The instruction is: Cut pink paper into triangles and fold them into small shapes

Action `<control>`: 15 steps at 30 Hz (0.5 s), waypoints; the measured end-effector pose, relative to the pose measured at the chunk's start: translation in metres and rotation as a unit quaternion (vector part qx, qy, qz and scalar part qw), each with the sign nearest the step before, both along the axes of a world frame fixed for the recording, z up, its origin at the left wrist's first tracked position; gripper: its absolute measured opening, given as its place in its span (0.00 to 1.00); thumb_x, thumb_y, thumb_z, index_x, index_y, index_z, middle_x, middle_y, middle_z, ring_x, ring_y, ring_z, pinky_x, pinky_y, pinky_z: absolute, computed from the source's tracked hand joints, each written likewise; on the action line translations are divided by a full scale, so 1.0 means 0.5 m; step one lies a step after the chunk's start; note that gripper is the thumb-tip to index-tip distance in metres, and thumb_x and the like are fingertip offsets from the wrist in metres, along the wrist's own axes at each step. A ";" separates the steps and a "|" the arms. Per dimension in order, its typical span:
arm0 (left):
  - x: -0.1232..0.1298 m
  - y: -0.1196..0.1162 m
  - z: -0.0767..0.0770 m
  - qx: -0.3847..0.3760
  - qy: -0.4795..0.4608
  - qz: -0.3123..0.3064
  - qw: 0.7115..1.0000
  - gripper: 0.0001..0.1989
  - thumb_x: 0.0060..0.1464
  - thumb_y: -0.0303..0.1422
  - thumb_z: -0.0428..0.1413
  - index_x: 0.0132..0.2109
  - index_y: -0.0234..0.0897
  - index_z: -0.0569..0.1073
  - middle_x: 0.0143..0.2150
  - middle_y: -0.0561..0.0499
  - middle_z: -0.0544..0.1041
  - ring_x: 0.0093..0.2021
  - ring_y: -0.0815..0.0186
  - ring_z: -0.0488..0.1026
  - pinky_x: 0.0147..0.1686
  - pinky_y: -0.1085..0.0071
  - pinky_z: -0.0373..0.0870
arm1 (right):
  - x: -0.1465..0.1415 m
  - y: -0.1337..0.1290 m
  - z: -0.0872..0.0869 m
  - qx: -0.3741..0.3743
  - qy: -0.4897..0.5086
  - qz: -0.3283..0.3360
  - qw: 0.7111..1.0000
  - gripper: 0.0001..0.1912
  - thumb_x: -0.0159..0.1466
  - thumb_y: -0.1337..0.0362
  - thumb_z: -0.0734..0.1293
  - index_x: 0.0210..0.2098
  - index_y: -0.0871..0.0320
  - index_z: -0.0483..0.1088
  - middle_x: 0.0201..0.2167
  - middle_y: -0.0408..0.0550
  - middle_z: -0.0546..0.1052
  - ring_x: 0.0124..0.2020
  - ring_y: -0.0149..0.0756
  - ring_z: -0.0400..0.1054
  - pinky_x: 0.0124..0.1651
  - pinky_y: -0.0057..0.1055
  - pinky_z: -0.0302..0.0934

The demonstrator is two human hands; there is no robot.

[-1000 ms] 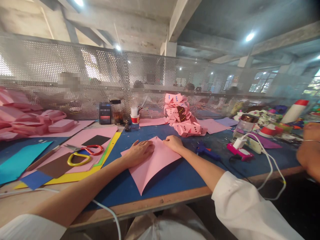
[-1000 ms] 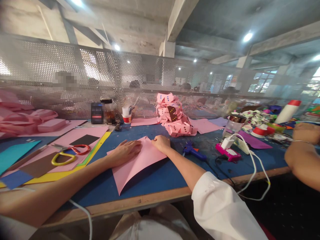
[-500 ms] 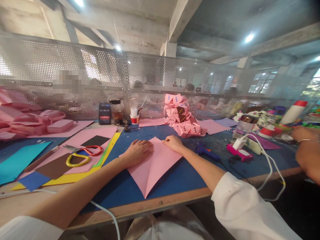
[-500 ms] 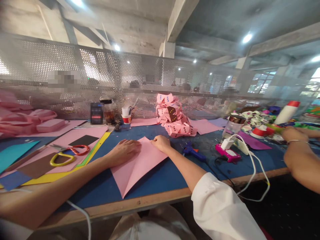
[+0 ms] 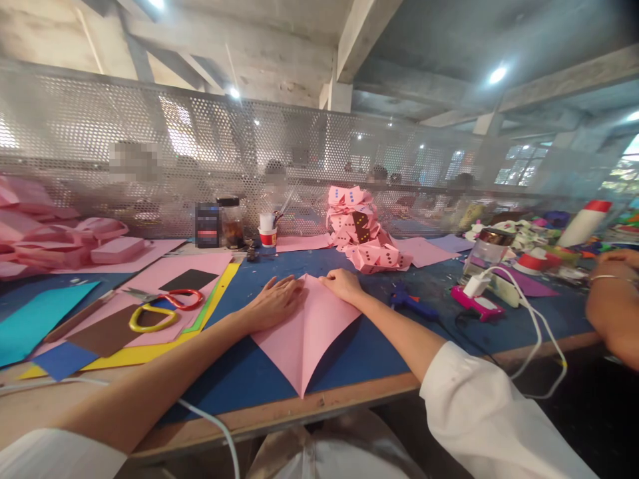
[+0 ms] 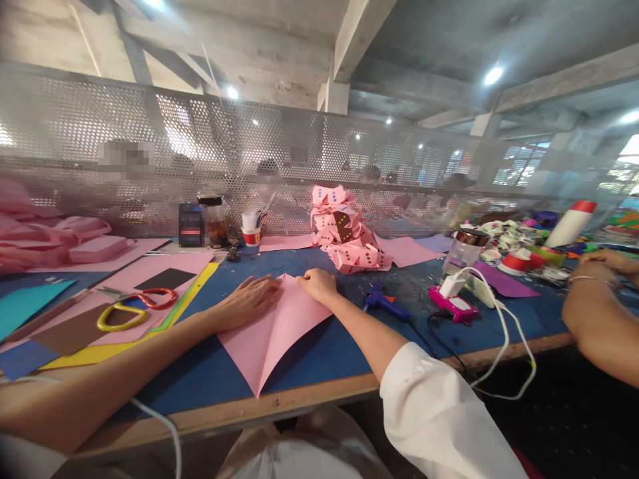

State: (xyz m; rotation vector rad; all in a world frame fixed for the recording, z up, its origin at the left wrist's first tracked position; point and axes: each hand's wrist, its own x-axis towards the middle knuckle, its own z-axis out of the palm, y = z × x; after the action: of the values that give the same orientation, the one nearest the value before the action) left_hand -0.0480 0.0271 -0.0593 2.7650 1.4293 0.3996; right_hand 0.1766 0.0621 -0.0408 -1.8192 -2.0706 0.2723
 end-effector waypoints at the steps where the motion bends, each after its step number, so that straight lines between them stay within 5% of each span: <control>1: 0.000 0.000 -0.001 -0.005 0.001 0.001 1.000 0.24 0.70 0.45 0.38 0.66 0.43 0.61 0.68 0.45 0.69 0.72 0.54 0.57 0.69 0.44 0.49 | -0.001 0.000 -0.001 0.001 0.000 -0.003 1.000 0.17 0.68 0.50 0.63 0.37 0.51 0.80 0.41 0.47 0.83 0.47 0.40 0.76 0.46 0.30 0.60; 15: 0.002 0.001 0.002 -0.010 0.012 -0.001 1.000 0.22 0.68 0.43 0.41 0.64 0.44 0.62 0.68 0.44 0.68 0.72 0.54 0.58 0.70 0.43 0.47 | -0.002 0.003 -0.007 0.004 0.001 -0.001 1.000 0.15 0.66 0.53 0.64 0.34 0.51 0.80 0.39 0.46 0.83 0.45 0.40 0.76 0.48 0.31 0.60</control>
State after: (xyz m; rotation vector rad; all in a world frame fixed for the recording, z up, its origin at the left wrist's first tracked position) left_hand -0.0468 0.0278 -0.0583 2.7648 1.4282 0.3507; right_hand 0.1758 0.0634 -0.0446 -1.8164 -2.0650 0.2639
